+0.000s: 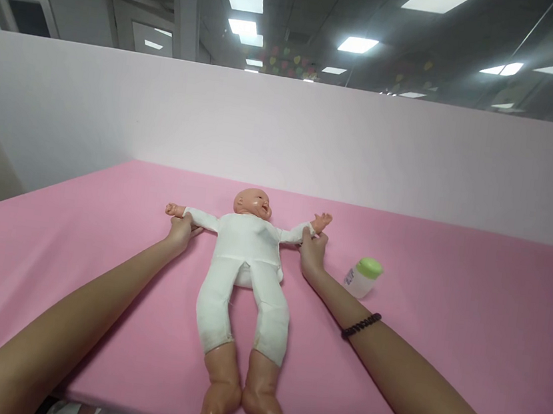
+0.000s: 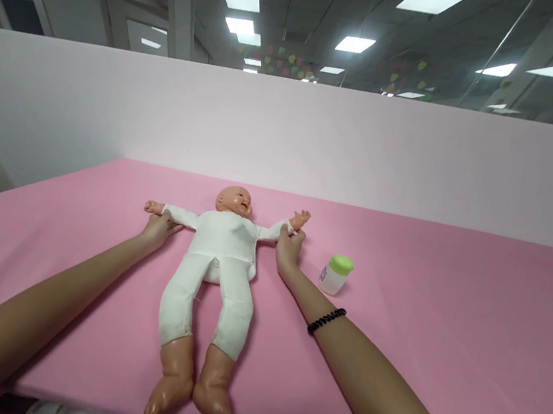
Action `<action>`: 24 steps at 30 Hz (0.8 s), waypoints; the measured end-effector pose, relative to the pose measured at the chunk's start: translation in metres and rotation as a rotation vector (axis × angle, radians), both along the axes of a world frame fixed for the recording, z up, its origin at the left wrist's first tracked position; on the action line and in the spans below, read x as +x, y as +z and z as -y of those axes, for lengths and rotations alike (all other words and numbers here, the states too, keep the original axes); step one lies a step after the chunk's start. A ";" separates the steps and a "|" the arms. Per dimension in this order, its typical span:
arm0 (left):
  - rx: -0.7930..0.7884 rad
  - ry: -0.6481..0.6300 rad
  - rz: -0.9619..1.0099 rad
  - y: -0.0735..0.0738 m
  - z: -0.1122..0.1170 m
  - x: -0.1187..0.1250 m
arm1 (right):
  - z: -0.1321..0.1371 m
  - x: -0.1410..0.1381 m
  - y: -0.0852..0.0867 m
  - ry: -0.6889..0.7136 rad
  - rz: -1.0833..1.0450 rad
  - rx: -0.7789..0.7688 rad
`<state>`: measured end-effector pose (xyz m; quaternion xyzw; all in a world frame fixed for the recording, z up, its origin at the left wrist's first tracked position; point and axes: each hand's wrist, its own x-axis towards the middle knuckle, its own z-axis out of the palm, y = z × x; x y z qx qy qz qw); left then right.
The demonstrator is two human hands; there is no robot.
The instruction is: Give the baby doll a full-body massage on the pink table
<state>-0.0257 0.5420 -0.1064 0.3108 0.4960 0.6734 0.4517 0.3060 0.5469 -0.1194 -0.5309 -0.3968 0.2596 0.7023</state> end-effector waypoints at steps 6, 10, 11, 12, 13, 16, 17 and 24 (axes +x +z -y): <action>0.024 0.014 -0.012 -0.002 -0.001 -0.001 | -0.002 0.004 -0.002 -0.046 0.051 -0.034; 0.173 -0.007 -0.322 -0.011 0.003 0.002 | 0.017 -0.009 0.008 0.009 0.289 0.142; 0.244 -0.045 -0.447 -0.011 0.007 0.004 | 0.022 -0.012 0.009 0.038 0.370 0.197; 0.323 -0.095 -0.581 -0.011 0.011 0.007 | 0.027 -0.014 0.011 0.076 0.464 0.245; 0.404 -0.156 -0.719 -0.010 0.017 0.010 | 0.031 -0.016 0.012 0.124 0.571 0.288; 0.567 -0.292 -1.101 -0.004 0.032 0.018 | 0.035 -0.019 0.012 0.326 0.897 0.451; 0.582 -0.298 -1.192 -0.002 0.035 0.021 | 0.034 -0.019 0.011 0.372 0.970 0.510; 0.568 -0.267 -1.346 0.004 0.041 0.022 | 0.028 -0.017 0.006 0.362 1.042 0.594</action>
